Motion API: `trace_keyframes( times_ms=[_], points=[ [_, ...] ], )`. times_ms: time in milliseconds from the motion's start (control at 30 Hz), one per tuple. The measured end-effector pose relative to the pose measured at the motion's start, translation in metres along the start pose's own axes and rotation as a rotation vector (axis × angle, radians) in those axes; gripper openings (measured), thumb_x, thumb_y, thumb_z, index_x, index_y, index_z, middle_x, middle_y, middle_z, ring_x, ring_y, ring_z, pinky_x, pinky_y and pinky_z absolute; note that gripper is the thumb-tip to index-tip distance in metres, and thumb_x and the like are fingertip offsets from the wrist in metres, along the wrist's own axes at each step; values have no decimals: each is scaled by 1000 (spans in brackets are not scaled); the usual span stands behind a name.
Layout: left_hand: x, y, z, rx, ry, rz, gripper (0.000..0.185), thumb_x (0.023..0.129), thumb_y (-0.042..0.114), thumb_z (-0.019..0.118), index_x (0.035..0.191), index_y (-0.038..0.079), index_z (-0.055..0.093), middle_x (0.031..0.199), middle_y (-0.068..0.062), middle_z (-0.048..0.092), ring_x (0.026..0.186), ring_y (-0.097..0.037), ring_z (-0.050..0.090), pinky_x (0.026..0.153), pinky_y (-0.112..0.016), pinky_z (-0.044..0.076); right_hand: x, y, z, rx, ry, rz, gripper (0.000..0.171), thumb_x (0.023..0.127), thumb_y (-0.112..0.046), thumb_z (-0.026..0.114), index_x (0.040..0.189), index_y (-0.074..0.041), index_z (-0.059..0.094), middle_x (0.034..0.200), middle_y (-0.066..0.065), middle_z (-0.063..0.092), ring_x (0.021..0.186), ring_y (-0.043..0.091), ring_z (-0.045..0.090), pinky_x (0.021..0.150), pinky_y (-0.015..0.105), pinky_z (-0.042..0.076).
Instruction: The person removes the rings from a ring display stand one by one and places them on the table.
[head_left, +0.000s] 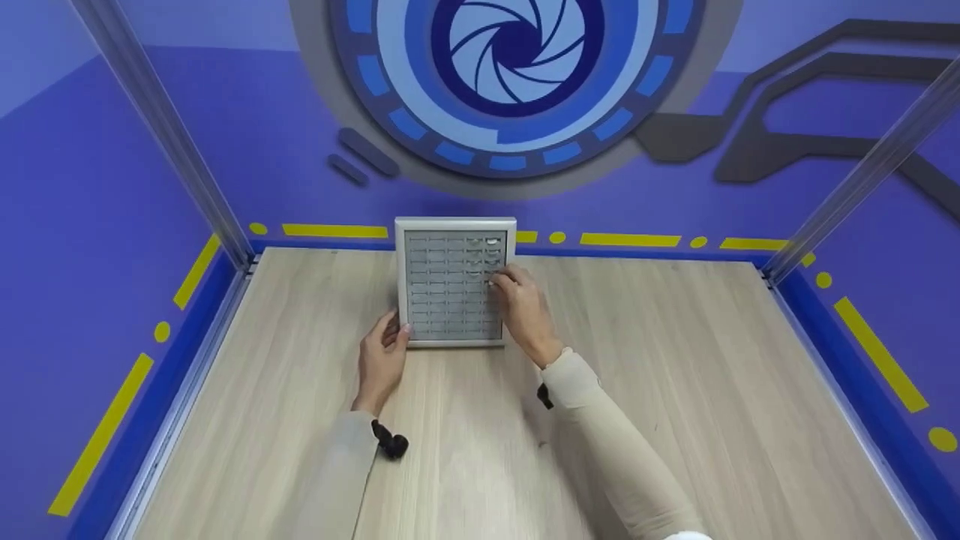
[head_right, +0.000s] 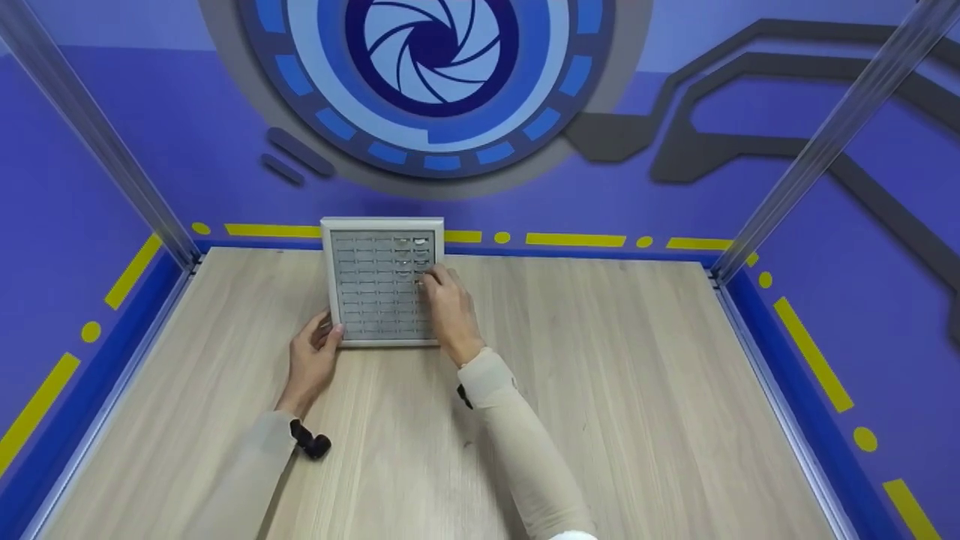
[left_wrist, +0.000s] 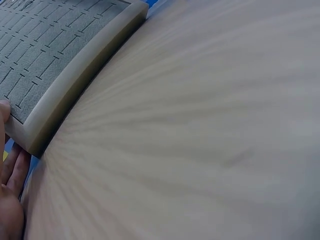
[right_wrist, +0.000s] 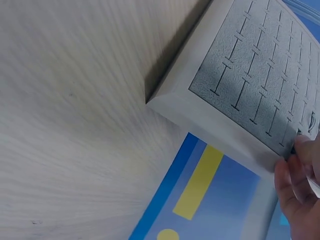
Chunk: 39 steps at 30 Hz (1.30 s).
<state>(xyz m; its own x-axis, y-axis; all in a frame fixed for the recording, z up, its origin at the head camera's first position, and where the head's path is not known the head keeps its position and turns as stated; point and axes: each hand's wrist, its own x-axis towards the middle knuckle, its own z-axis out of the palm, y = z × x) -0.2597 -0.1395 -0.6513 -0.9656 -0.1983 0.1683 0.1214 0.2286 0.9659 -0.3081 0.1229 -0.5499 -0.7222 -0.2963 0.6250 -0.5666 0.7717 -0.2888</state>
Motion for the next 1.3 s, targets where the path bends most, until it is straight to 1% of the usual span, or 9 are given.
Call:
trace_keyframes(
  times_ms=[133,400,667,900,1100,1300],
  points=[
    [0,-1,-1,15,-3,-9,48,108,24,66,152,7,57,142,-15,67,127,-29,67,110,-42,58,-1,1,1,33,3,-2,10,102,1,70,110,-1,75,113,7,69,107,22,70,91,32,64],
    [2,0,-1,10,2,-20,47,108,21,66,152,6,57,141,-17,67,127,-30,67,111,-42,57,0,7,0,133,8,-19,9,103,1,68,108,1,76,110,8,68,102,21,71,87,30,65],
    [4,1,-1,19,2,-39,47,108,24,66,151,9,57,140,-13,67,128,-28,67,112,-39,56,-1,14,1,218,67,-77,8,100,6,70,105,4,76,106,12,70,98,24,73,86,34,66],
    [2,1,0,14,0,-23,48,108,25,66,152,8,57,141,-14,67,128,-28,67,111,-41,57,-5,19,2,247,77,-87,8,101,3,69,105,3,76,105,11,69,96,22,73,84,32,65],
    [1,2,1,10,7,-26,47,108,24,67,151,8,58,141,-14,67,128,-29,67,111,-42,57,-10,22,4,255,82,-87,7,102,1,69,105,3,75,106,11,69,97,21,73,85,31,66],
    [1,2,0,23,3,-28,48,108,25,67,152,8,57,142,-15,67,129,-30,67,112,-43,56,-11,23,2,276,125,-120,6,101,3,70,104,5,75,104,13,69,95,24,73,83,33,66]
  ],
)
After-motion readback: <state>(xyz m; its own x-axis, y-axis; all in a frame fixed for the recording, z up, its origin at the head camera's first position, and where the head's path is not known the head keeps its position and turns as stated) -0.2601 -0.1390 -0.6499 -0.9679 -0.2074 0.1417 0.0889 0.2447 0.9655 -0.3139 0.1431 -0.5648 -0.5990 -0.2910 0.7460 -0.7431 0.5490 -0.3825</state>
